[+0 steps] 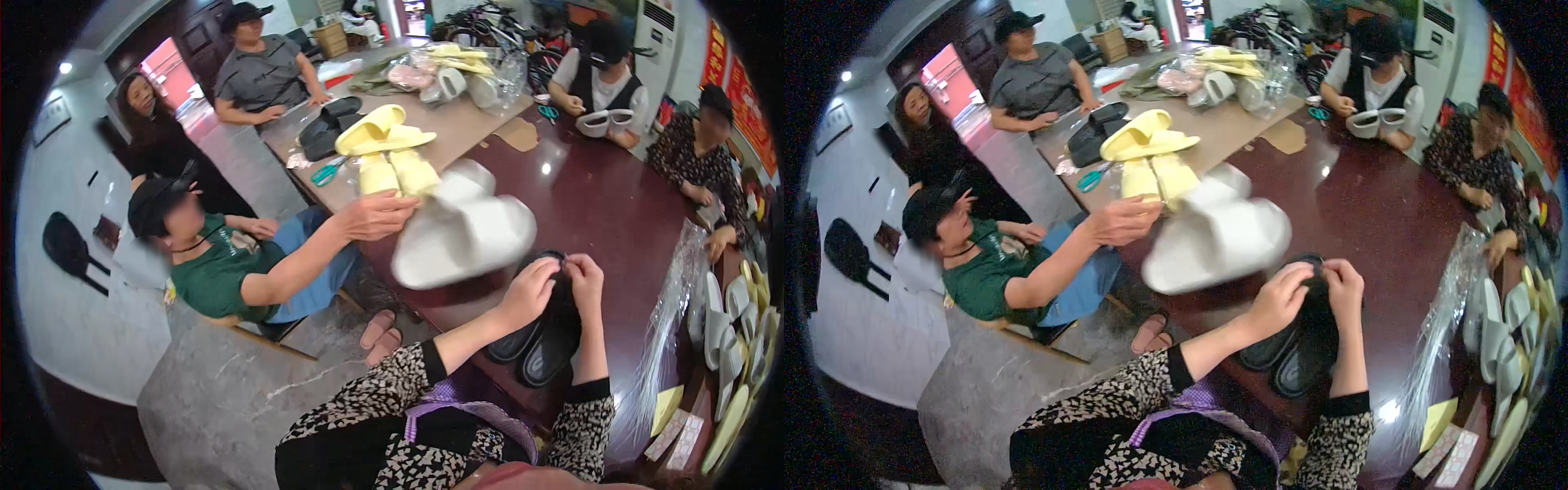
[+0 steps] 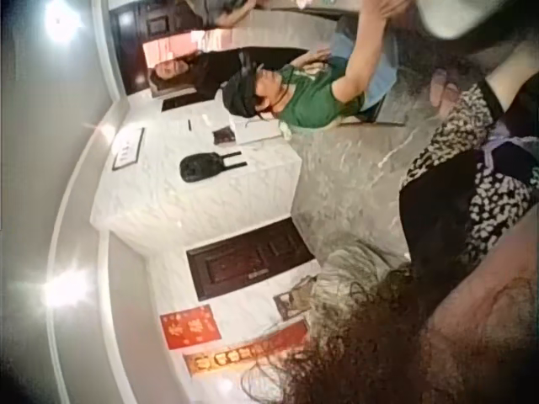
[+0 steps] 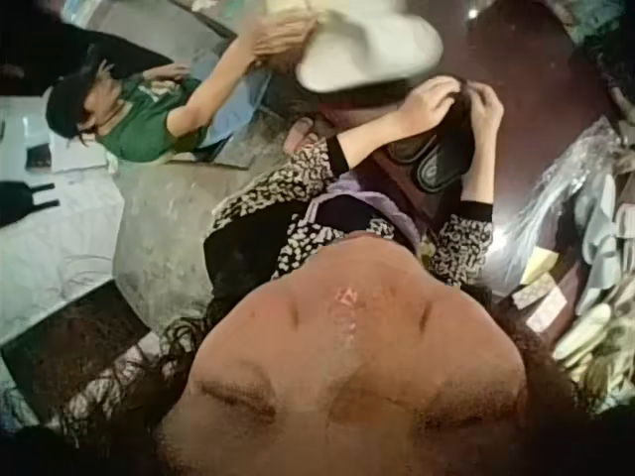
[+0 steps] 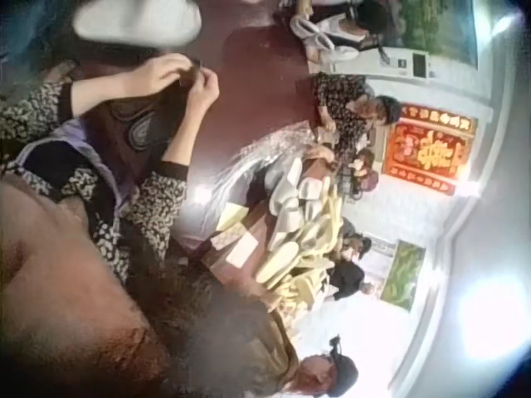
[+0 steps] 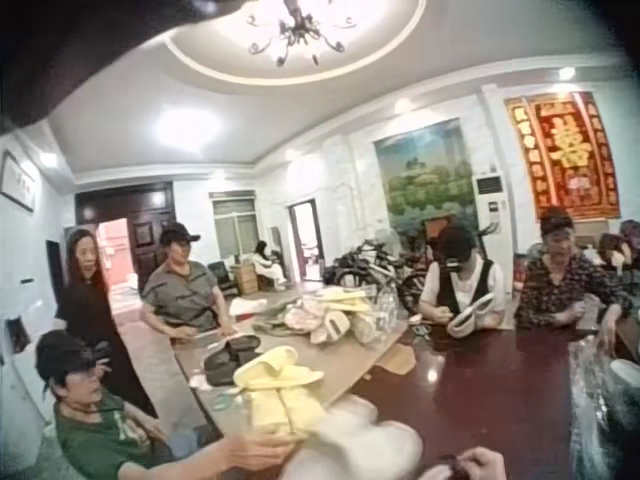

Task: The person fastens pairs of slippers together by threading plastic tag fasteners through the slides and locking them by hand on the table.

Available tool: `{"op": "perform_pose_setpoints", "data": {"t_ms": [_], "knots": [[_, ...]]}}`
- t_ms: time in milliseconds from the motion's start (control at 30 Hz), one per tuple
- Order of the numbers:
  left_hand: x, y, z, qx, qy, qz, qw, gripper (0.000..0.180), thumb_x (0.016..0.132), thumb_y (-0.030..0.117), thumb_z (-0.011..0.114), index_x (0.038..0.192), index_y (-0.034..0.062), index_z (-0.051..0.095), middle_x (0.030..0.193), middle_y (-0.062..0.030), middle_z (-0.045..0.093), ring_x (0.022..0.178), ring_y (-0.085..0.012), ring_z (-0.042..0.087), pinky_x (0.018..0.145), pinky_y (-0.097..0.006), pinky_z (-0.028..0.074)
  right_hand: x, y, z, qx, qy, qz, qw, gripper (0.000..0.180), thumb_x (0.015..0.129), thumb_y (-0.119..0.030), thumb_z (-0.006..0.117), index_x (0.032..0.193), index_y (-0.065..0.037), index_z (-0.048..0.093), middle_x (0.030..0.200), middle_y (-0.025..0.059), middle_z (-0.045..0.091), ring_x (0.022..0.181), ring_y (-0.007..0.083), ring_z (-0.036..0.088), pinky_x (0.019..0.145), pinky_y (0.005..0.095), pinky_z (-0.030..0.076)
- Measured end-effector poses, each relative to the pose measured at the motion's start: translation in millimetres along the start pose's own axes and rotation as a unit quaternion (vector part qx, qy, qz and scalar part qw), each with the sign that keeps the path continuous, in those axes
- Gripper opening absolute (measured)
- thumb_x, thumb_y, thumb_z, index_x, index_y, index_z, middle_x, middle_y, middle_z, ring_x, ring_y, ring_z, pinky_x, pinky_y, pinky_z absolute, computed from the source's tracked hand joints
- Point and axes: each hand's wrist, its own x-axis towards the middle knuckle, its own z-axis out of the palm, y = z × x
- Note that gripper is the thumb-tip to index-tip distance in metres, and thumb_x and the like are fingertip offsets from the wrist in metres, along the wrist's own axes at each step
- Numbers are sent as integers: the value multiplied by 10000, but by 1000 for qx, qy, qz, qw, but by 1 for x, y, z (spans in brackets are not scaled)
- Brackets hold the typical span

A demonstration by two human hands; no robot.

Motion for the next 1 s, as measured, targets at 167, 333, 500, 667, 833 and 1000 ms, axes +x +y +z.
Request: {"op": "perform_pose_setpoints", "data": {"t_ms": [167, 333, 500, 667, 833, 1000], "knots": [[12, -12, 29, -106, -68, -154, 980, 253, 811, 23, 523, 1058, -31, 532, 1046, -211, 593, 971, -340, 584, 805, -423, 460, -27, 7, -5, 51, 51, 24, 997, 73, 851, -2, 568, 890, 31, 619, 791, 54, 628, 717, 114, 577, 655, 247, 476], [6, -16, 42, -96, -123, -191, 969, 167, 810, 74, 544, 945, -19, 576, 851, -172, 645, 811, -310, 637, 702, -386, 487, -41, 13, -6, 67, 77, 32, 994, 83, 874, -2, 543, 903, 37, 611, 825, 56, 620, 746, 105, 574, 671, 233, 473], [8, -26, 45, -135, -111, -225, 958, 139, 794, 107, 573, 851, -11, 617, 760, -154, 648, 718, -280, 646, 632, -364, 486, -38, 15, -4, 120, 89, 47, 988, 80, 878, 0, 539, 912, 27, 606, 851, 45, 610, 749, 90, 556, 668, 221, 459], [5, -27, 49, -86, -124, -253, 955, 167, 782, 144, 595, 843, -8, 626, 756, -156, 651, 709, -268, 646, 620, -357, 484, -43, 14, -3, 150, 112, 80, 979, 83, 877, -2, 541, 928, 13, 605, 854, 26, 598, 739, 76, 534, 657, 212, 446], [10, -24, 48, -109, -116, -296, 942, 152, 750, 143, 586, 788, 4, 633, 721, -139, 648, 657, -243, 634, 587, -363, 482, -44, 15, -5, 128, 111, 81, 982, 91, 878, -15, 544, 942, -3, 609, 842, 8, 583, 717, 64, 510, 646, 203, 431], [23, -26, 44, -234, -108, -357, 898, 136, 757, 125, 569, 764, -3, 615, 663, -85, 615, 557, -152, 574, 495, -300, 444, -44, 1, -4, 128, 103, 92, 982, 86, 884, -33, 548, 939, -2, 607, 819, 2, 581, 694, 61, 504, 634, 192, 424]]}}
